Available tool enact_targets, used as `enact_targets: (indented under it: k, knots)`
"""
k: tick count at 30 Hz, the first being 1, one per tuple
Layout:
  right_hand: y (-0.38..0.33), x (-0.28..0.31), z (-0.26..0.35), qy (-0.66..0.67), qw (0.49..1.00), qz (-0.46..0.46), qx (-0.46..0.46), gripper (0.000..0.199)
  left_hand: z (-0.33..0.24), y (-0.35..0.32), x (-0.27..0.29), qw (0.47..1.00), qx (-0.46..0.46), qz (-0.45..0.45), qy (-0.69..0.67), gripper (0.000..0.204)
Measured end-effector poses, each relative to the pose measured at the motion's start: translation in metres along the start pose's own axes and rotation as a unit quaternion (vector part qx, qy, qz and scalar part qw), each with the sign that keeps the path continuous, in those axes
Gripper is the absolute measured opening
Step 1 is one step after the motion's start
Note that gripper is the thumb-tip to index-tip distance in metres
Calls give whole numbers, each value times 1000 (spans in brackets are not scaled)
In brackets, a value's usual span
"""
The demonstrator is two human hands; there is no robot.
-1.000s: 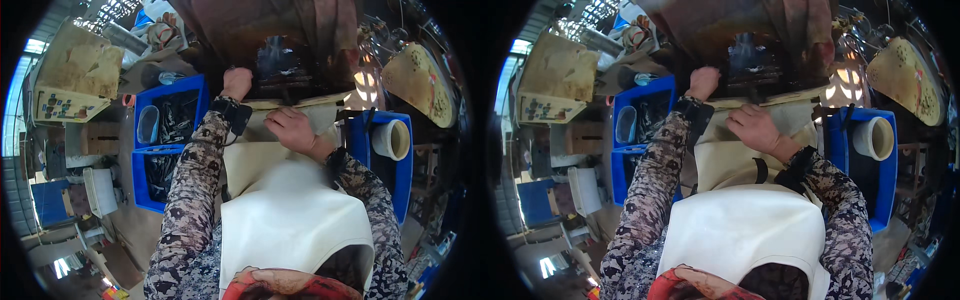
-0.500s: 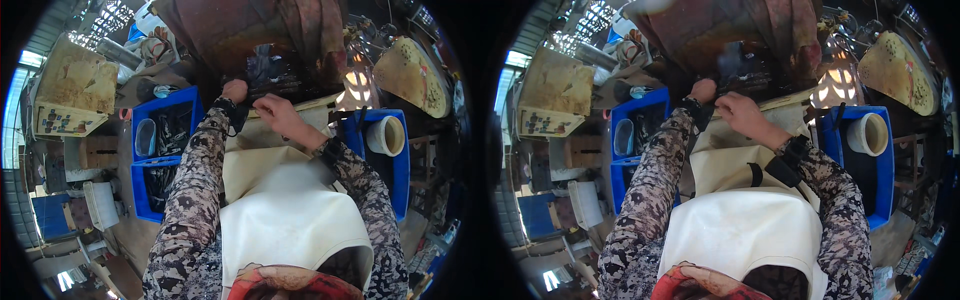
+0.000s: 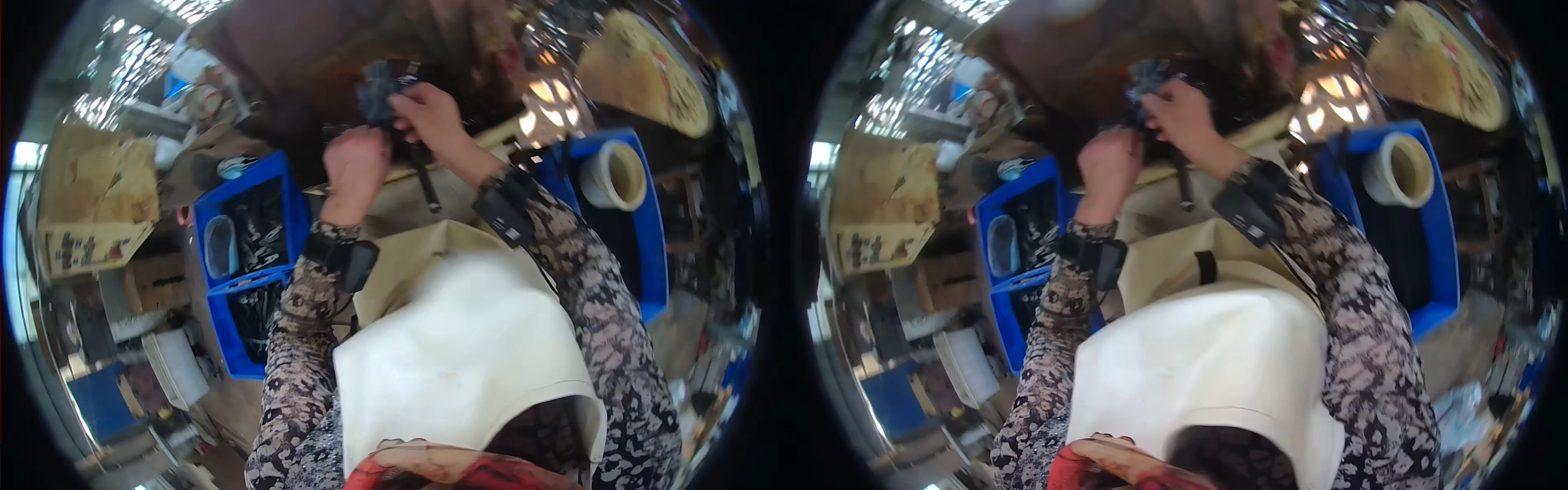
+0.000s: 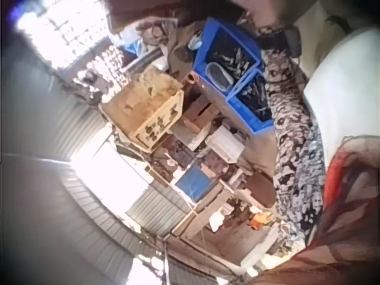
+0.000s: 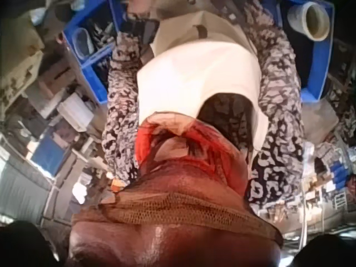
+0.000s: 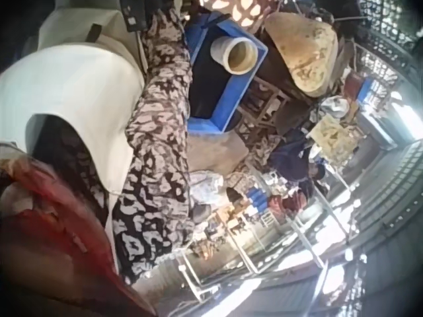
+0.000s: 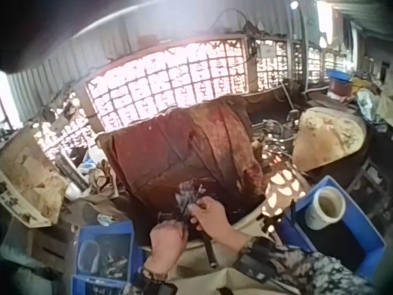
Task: Using a manual punch press machine to process small metal components.
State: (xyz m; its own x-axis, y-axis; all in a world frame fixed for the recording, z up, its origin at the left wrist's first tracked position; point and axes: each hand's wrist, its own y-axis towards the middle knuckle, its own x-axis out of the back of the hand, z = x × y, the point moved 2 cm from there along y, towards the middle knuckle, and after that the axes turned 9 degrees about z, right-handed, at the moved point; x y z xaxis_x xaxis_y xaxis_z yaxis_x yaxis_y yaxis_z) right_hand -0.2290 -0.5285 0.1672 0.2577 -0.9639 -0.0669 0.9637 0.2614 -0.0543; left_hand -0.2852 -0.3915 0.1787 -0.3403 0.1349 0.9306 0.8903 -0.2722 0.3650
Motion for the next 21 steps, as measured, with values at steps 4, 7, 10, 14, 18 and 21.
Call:
enact_targets:
  k: [4, 7, 10, 14, 18, 21]
  knots:
    - [-6, 4, -5, 5, 1000, 18, -20, 17, 7, -14, -10, 998, 0, 54, 12, 8]
    - [-7, 45, -25, -78, 996, -34, 18, 18, 27, -21, -21, 994, -82, 7, -68, 30]
    - [-16, 122, -55, -209, 966, -139, 60, 27, 41, -25, -14, 927, 63, 76, -361, 49]
    - [-51, 239, -95, -301, 924, -235, 12, 31, 77, -16, -47, 852, 201, 82, -477, 45]
    - [-77, 280, -117, -110, 954, -234, -151, 21, 103, 1, -89, 958, 57, 34, -279, 26]
    - [-83, 285, -127, -95, 947, -247, -182, 24, 112, 18, -114, 972, 41, 41, -226, 26]
